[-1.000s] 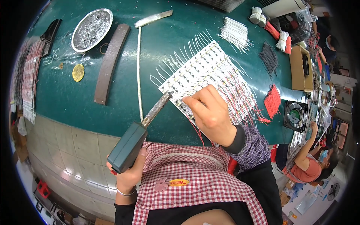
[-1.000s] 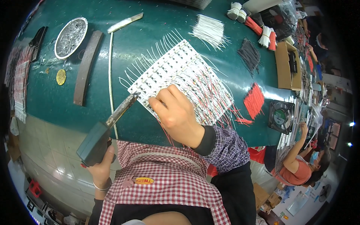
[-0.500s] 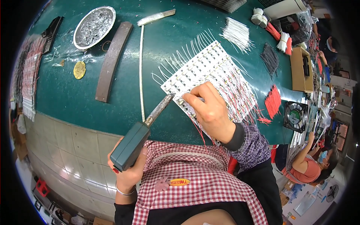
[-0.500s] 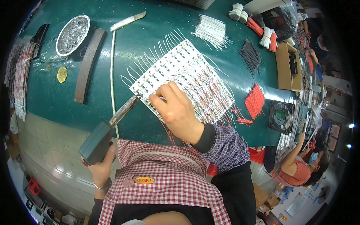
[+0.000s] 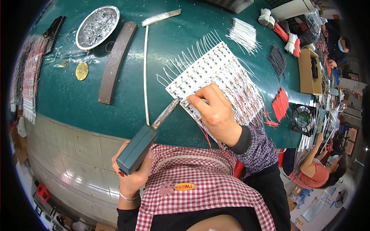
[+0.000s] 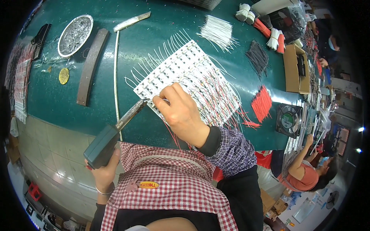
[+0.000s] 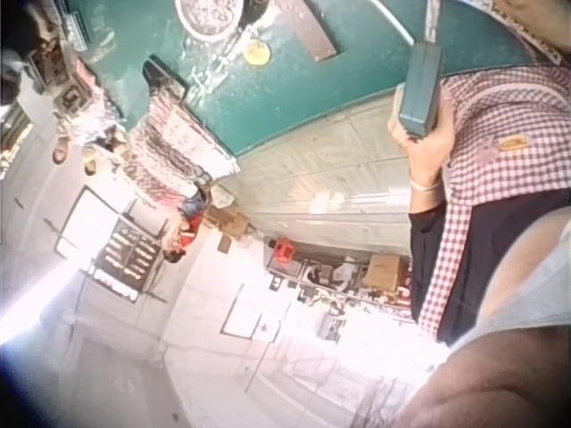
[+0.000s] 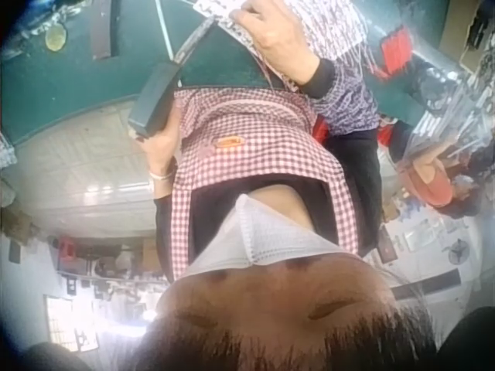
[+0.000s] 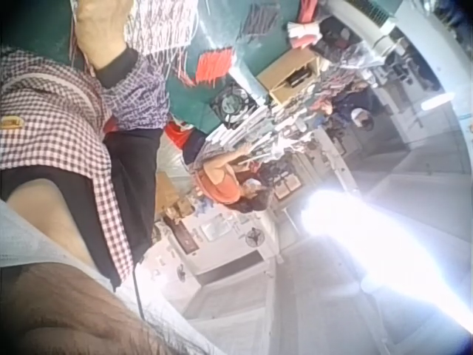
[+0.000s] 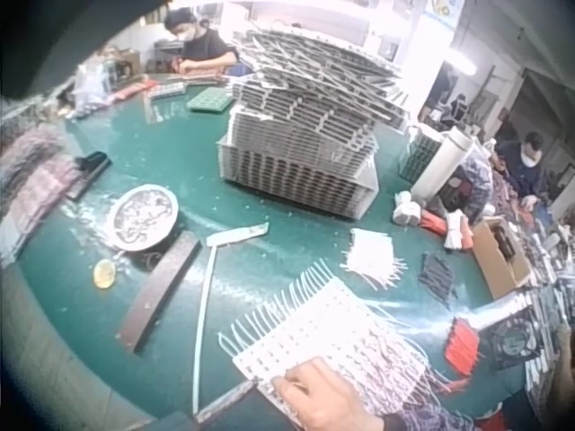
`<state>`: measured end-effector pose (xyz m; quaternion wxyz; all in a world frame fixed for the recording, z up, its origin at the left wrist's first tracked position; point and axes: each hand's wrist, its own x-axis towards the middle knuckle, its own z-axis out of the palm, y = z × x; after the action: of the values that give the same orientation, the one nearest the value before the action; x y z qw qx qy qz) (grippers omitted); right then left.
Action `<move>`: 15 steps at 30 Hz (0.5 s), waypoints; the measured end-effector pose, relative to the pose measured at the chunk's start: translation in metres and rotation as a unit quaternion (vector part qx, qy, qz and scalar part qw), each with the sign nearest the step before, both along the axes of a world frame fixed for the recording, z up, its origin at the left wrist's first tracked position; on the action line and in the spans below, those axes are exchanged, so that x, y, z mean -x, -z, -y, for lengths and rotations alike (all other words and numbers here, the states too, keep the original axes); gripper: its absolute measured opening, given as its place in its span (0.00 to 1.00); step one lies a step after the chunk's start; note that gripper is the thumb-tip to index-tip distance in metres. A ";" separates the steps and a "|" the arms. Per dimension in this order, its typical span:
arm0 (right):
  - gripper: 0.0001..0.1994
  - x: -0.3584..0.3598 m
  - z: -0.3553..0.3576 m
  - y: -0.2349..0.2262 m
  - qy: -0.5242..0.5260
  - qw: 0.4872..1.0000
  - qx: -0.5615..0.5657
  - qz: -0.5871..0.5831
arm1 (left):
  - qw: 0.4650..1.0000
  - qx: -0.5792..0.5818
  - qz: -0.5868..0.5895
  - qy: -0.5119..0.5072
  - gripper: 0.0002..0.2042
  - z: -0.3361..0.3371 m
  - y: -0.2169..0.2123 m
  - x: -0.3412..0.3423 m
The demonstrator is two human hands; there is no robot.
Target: The person solders wires onto a circuit board using a handheld soldering tool. Afterward, the person places the completed board onto a stack of panels, sets a new board onto the table, and reaches for wires by hand.
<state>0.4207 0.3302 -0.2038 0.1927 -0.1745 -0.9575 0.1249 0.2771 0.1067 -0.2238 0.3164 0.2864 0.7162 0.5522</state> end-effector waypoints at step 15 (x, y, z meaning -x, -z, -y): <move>0.11 -0.005 0.000 -0.001 -0.025 0.999 -0.019 0.012 | 0.997 -0.041 0.038 -0.056 0.14 0.017 0.009 -0.013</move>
<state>0.4255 0.3302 -0.2025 0.1817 -0.1484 -0.9659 0.1092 0.2896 0.0897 -0.2330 0.3004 0.2374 0.6949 0.6088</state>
